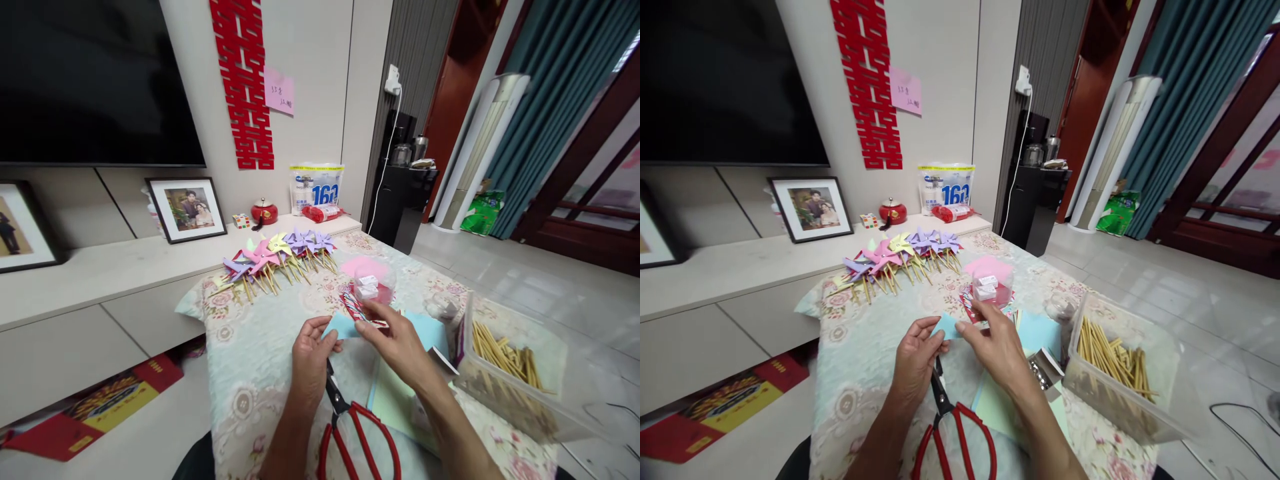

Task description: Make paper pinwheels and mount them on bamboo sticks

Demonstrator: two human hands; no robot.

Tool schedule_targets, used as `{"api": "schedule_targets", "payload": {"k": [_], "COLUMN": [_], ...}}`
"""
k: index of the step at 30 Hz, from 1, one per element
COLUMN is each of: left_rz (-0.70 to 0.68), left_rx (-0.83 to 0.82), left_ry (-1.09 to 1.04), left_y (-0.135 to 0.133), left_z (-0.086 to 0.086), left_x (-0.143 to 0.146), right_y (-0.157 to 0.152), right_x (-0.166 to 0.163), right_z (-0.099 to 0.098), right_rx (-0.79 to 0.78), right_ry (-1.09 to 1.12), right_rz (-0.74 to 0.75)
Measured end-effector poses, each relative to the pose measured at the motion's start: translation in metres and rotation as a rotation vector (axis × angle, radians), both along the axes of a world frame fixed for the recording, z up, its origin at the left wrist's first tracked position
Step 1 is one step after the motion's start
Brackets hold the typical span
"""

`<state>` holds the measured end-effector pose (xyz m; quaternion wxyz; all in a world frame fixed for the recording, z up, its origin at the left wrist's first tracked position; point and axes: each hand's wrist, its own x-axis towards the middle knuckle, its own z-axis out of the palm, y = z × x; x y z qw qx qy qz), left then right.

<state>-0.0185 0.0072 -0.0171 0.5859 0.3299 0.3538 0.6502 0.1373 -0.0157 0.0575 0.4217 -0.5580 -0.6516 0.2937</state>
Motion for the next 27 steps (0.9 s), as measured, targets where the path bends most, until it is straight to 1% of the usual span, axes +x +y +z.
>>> {"api": "schedule_targets", "payload": {"k": [2,5,8,11,13,15,19,24,27], "left_rz": [-0.013,-0.037,-0.094,-0.167,-0.204,-0.240,-0.297,-0.313,-0.291], "left_rx": [0.005,0.011,-0.010,-0.082,-0.127,-0.148,-0.147,-0.139,-0.111], "left_ry": [0.032,0.068,0.091,0.033,-0.042,-0.083,-0.087,-0.088,-0.049], "left_y": [0.000,0.000,-0.002,-0.005,-0.006,-0.008,-0.010,-0.012,-0.010], "left_z": [-0.003,-0.006,-0.006,-0.001,0.004,0.007,0.010,0.013,0.009], "left_x": [0.002,0.006,0.008,0.008,0.008,0.008,0.008,0.010,0.012], "right_y": [0.011,0.016,0.018,0.022,0.025,0.025,0.024,0.022,0.021], "right_x": [-0.004,-0.009,-0.006,0.001,0.005,0.006,0.005,0.005,0.004], "right_z": [-0.021,-0.048,-0.061,-0.063,-0.062,-0.061,-0.061,-0.062,-0.061], "right_rx": [-0.042,-0.043,-0.078,-0.179,-0.220,-0.232,-0.230,-0.221,-0.204], "right_ry": [0.180,0.336,0.521,0.682,0.718,0.715,0.676,0.604,0.579], "right_rz": [0.002,-0.029,-0.040,-0.028,-0.033,-0.032,0.009,0.031,0.057]}}
